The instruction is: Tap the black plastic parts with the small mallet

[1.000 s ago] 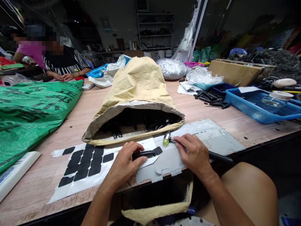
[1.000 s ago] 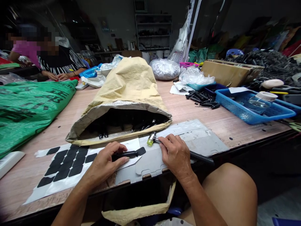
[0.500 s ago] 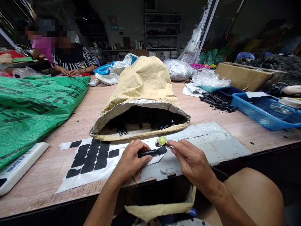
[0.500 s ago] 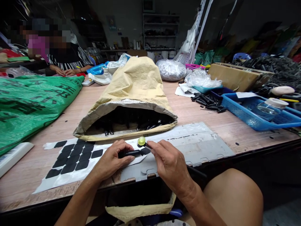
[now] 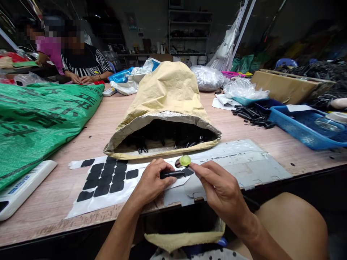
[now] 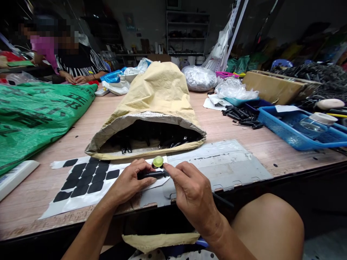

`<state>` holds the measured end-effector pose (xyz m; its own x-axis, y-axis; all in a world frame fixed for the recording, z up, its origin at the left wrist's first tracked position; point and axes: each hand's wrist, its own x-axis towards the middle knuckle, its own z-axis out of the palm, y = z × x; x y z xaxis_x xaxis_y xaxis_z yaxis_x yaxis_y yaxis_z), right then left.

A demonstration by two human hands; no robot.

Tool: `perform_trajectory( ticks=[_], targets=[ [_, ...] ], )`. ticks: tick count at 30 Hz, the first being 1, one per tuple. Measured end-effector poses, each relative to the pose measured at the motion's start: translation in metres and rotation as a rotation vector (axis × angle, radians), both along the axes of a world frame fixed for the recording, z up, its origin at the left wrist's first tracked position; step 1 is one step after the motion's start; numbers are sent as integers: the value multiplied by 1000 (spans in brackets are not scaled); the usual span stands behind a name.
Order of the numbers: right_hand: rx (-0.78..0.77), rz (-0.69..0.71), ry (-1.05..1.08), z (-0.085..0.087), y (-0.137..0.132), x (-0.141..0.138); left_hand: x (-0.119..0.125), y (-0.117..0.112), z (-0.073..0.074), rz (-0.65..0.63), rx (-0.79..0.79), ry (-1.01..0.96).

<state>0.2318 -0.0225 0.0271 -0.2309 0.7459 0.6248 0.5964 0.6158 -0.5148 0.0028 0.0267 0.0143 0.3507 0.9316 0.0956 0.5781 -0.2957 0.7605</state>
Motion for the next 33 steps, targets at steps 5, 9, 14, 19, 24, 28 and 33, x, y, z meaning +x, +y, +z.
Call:
perform_trajectory(
  ticks=[5,9,14,19,24,28,33],
  targets=[
    [-18,-27,-43,-7,-4,5,1,0,-2,16,-6,-2],
    [-66,-40,-82,-15,-4,8,1,1,-3,21,-12,-4],
    [-28,-105,32,-4,4,19,0,-1,-1,12,-21,1],
    [0,-260,-96,-19,20,41,-1,-2,-4,35,-25,-10],
    [6,-344,-248,-41,30,55,-1,-2,-4,56,-51,-20],
    [13,-383,-284,-43,28,54,-1,-2,-5,68,-67,-24],
    [10,-399,-300,-41,27,51,-3,-1,-8,59,-90,-54]
  ],
)
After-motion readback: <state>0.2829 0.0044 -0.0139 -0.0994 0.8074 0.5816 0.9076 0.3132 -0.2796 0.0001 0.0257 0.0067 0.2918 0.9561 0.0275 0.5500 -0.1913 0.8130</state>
